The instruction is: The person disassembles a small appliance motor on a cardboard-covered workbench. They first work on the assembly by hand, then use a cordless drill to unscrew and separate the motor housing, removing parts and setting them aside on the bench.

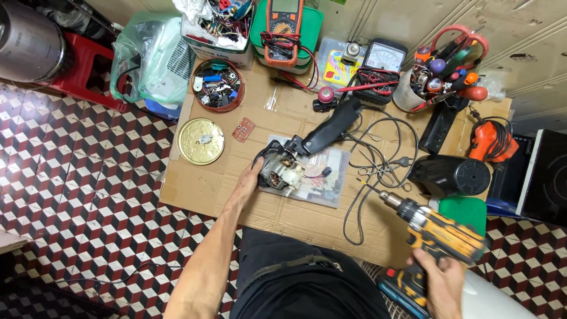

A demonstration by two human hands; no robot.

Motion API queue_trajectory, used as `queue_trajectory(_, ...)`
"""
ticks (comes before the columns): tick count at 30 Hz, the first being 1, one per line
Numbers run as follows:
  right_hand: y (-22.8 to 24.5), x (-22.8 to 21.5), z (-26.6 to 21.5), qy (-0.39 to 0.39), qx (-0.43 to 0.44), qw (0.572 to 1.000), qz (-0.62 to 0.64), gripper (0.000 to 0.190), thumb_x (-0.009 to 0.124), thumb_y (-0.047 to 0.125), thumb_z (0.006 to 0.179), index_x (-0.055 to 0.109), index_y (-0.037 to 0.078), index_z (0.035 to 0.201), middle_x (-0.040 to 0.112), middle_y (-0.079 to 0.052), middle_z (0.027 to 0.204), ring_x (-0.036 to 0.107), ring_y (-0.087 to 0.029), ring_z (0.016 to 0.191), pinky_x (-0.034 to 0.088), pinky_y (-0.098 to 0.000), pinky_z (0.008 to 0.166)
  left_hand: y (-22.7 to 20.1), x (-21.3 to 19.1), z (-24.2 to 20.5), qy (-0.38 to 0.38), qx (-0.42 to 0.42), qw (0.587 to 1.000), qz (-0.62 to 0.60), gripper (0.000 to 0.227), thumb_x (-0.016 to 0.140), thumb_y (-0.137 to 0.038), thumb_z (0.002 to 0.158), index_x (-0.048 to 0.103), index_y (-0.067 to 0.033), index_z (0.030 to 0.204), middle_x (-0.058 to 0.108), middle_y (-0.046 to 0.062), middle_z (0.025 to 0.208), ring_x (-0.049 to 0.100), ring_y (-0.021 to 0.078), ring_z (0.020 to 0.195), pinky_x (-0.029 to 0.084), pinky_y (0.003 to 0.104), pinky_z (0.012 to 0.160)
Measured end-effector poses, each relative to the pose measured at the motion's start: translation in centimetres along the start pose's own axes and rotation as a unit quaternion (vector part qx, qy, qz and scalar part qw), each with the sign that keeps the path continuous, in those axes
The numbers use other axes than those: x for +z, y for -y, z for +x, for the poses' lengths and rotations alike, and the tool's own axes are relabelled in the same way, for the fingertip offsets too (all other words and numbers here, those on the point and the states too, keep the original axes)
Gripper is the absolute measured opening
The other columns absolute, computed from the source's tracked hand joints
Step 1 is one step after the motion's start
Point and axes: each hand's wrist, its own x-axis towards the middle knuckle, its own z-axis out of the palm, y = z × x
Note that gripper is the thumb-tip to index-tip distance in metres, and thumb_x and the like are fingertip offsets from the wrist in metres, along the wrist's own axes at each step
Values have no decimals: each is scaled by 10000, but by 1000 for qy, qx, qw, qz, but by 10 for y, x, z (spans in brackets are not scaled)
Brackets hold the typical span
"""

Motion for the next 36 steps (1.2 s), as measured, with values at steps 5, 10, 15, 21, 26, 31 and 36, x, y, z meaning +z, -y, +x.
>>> queue_trajectory(5,77,11,-54,62,-100,986,120,429,660,50,875,595,-21,1293,691,-168,1055,701,-231,788,601,-363,707,-13,0,-10,-1,-57,998,-35,589,504,-511,987,581,-125,1424,677,60,1238,613,176,1081,491,327,943)
queue_trajectory(10,104,53,-50,186,-85,960,190,523,629,64,852,598,-10,1369,710,-282,1193,713,-249,753,608,-351,672,9,-6,0,-42,-1,998,38,625,504,-532,1001,610,-73,1411,703,48,1225,614,168,1078,468,310,964)
queue_trajectory(15,114,105,-44,178,-29,977,109,365,660,-2,881,638,-27,1245,749,-242,1077,664,-218,649,571,-343,585,2,10,-16,-140,205,968,39,732,582,-465,1008,367,22,1510,482,219,1507,495,311,1410,392,422,1164)
queue_trajectory(21,130,135,-58,193,-106,975,-26,172,737,-21,851,707,-26,1021,733,-96,851,721,-157,714,616,-300,651,-40,23,-67,-102,189,952,216,814,571,-502,971,323,-15,1574,308,240,1643,251,343,1552,220,423,1247)
queue_trajectory(26,154,158,-65,204,-176,959,-90,142,760,-3,857,707,-24,987,701,-72,777,666,-146,641,558,-280,586,-48,11,-61,-35,165,963,212,1051,706,-572,827,245,-17,1592,258,233,1651,221,338,1548,206,415,1242)
queue_trajectory(31,170,177,-77,191,-161,962,-114,185,759,6,833,700,-23,1006,709,-61,802,663,-145,605,553,-284,556,-59,6,-64,-1,132,970,203,1176,776,-611,709,247,-39,1590,284,217,1633,260,333,1527,243,406,1222)
queue_trajectory(36,156,175,-77,199,-187,958,-84,148,735,6,890,714,-31,1032,704,-77,837,655,-141,648,555,-276,599,-25,-7,-38,-2,104,993,61,957,586,-636,927,236,-63,1609,346,170,1630,354,293,1513,278,411,1231)
